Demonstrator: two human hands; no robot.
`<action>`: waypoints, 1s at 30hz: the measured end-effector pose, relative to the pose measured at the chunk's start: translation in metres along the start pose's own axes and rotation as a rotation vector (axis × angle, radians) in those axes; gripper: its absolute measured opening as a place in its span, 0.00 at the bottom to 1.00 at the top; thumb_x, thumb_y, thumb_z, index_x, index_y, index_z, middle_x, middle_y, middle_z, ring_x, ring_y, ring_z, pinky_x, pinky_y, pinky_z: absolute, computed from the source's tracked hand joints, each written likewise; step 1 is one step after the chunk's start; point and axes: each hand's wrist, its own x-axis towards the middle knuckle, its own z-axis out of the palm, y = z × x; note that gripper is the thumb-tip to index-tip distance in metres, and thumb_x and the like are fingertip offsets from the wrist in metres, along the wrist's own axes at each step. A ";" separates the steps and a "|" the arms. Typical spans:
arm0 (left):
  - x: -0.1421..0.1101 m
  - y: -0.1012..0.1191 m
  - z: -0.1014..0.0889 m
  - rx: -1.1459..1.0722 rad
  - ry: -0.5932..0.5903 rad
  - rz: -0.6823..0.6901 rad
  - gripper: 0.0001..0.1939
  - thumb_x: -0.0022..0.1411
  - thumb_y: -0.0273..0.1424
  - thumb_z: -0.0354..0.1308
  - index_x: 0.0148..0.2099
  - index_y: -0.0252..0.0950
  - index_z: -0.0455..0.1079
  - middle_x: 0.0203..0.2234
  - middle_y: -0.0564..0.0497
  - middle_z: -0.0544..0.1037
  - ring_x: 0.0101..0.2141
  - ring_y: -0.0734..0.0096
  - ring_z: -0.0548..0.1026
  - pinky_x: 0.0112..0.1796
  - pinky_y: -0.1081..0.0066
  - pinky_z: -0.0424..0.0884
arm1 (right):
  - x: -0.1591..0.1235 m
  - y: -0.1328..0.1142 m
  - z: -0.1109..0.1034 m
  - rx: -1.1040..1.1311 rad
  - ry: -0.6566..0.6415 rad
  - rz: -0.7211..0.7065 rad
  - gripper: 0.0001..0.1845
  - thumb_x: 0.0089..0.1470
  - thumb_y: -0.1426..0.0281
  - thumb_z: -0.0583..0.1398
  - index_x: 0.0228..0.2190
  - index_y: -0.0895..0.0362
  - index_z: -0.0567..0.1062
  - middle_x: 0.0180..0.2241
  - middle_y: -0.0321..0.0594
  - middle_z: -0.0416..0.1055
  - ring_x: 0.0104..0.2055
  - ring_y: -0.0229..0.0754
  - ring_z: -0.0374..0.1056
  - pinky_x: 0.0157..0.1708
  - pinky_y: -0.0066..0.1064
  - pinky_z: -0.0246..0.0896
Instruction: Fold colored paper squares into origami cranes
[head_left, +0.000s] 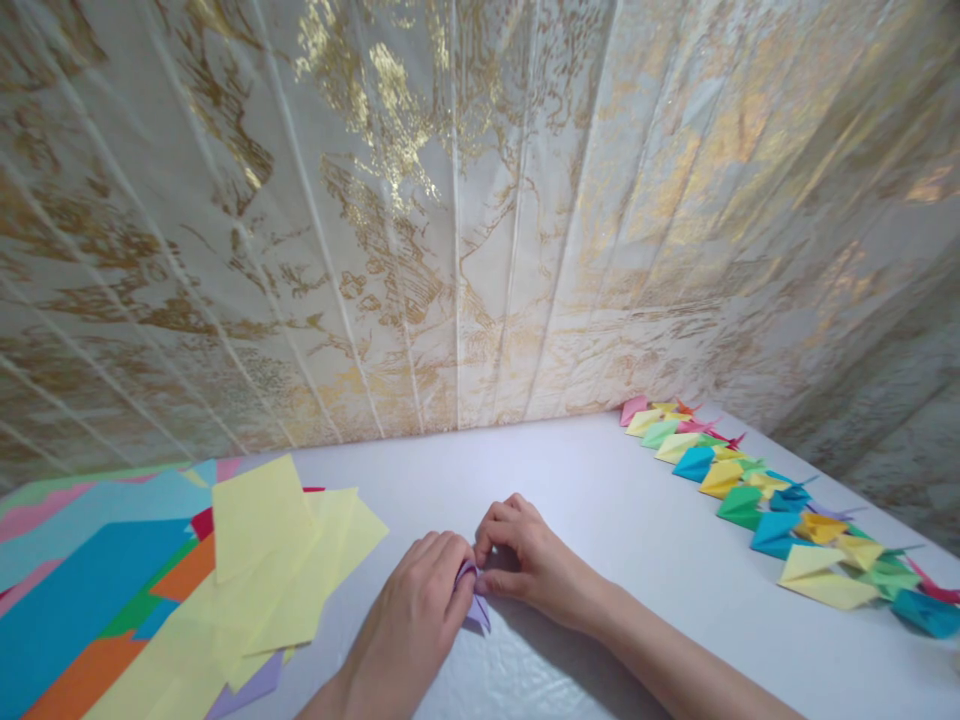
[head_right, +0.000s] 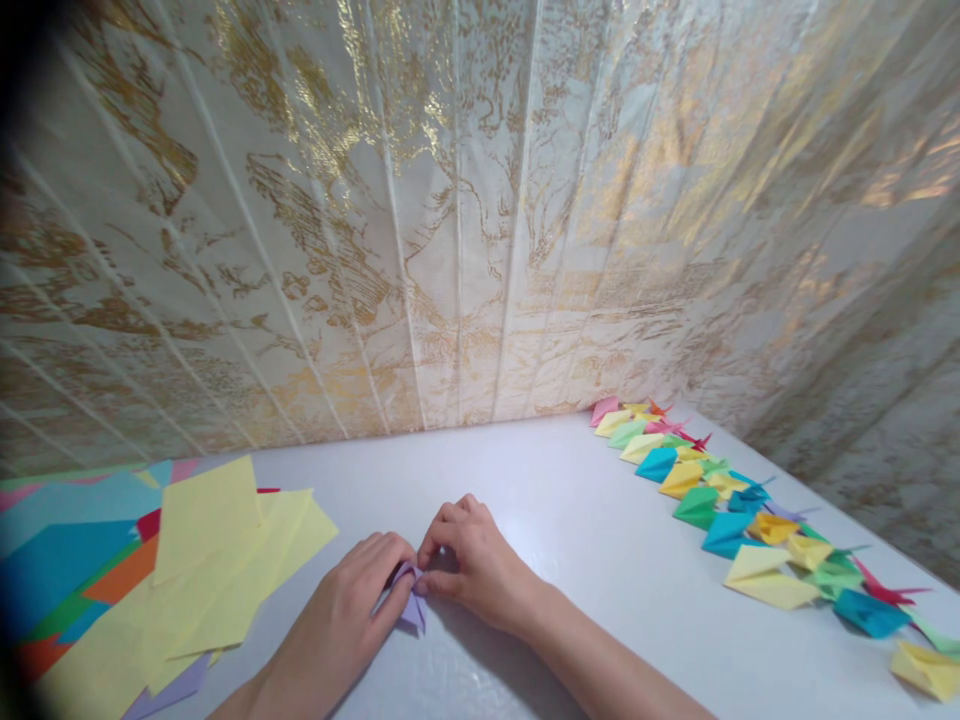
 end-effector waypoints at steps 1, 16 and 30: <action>0.001 0.000 -0.001 -0.017 0.003 0.001 0.10 0.68 0.21 0.47 0.37 0.38 0.65 0.34 0.50 0.75 0.37 0.60 0.74 0.39 0.61 0.70 | 0.000 -0.001 0.001 -0.013 0.000 0.013 0.10 0.47 0.74 0.73 0.30 0.56 0.78 0.35 0.36 0.72 0.43 0.45 0.61 0.47 0.37 0.56; 0.002 -0.006 -0.005 -0.103 0.088 0.012 0.11 0.70 0.26 0.49 0.34 0.40 0.67 0.29 0.54 0.76 0.31 0.66 0.76 0.35 0.68 0.70 | 0.013 -0.006 -0.001 -0.066 -0.055 0.083 0.08 0.47 0.74 0.73 0.26 0.55 0.78 0.32 0.35 0.72 0.40 0.44 0.62 0.45 0.37 0.55; -0.001 -0.007 0.007 -0.667 0.228 -0.392 0.24 0.63 0.42 0.59 0.57 0.39 0.63 0.55 0.40 0.75 0.54 0.54 0.74 0.52 0.53 0.72 | 0.005 -0.005 0.004 0.244 0.271 0.017 0.10 0.57 0.76 0.62 0.26 0.56 0.70 0.27 0.33 0.68 0.34 0.39 0.63 0.36 0.30 0.57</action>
